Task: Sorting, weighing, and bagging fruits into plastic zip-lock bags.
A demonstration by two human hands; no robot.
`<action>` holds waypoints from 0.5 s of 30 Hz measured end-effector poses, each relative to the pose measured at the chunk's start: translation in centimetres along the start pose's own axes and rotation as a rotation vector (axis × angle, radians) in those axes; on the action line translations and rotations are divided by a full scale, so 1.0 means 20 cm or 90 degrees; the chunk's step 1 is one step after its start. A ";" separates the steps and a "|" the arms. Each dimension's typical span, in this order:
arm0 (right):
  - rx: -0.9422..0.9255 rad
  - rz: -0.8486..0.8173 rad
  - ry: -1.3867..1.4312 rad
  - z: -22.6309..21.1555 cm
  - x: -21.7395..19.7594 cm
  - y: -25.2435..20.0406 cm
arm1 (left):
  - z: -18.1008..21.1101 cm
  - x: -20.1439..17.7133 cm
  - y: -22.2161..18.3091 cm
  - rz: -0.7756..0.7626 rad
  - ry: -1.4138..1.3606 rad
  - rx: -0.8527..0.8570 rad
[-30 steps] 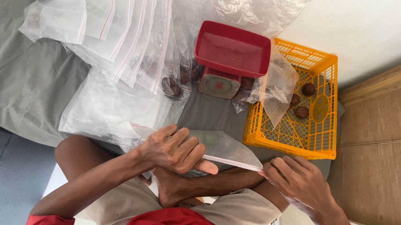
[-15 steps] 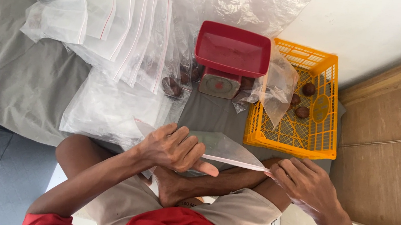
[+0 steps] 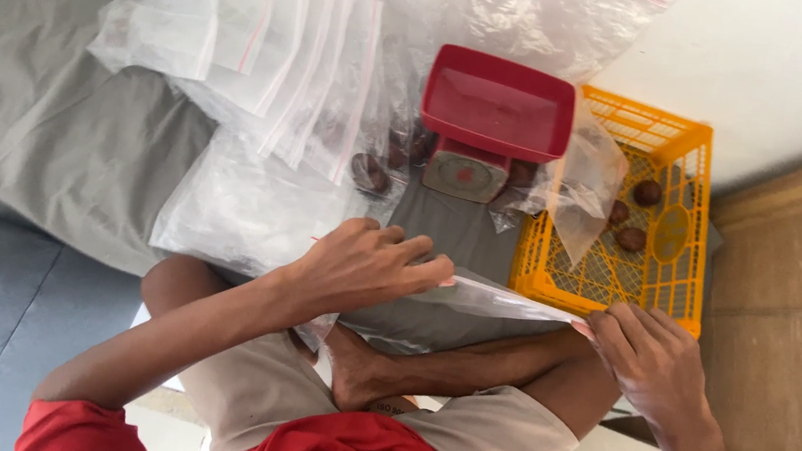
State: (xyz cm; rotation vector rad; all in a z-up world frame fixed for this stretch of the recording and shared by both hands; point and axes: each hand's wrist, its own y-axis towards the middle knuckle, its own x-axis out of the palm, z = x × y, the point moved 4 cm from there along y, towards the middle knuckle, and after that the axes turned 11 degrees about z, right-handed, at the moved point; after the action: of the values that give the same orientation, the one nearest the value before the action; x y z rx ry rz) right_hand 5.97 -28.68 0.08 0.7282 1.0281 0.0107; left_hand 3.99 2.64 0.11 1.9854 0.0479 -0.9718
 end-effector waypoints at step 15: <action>0.302 0.116 0.065 0.17 0.26 -0.05 | -0.64 -0.69 -0.03 -0.100 -0.404 -0.395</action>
State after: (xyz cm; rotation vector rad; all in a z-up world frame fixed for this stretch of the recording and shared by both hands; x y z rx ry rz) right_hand 11.09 -29.61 -3.47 1.2633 1.0700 -0.0398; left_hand 2.09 16.85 12.35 1.0716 0.1343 -1.4441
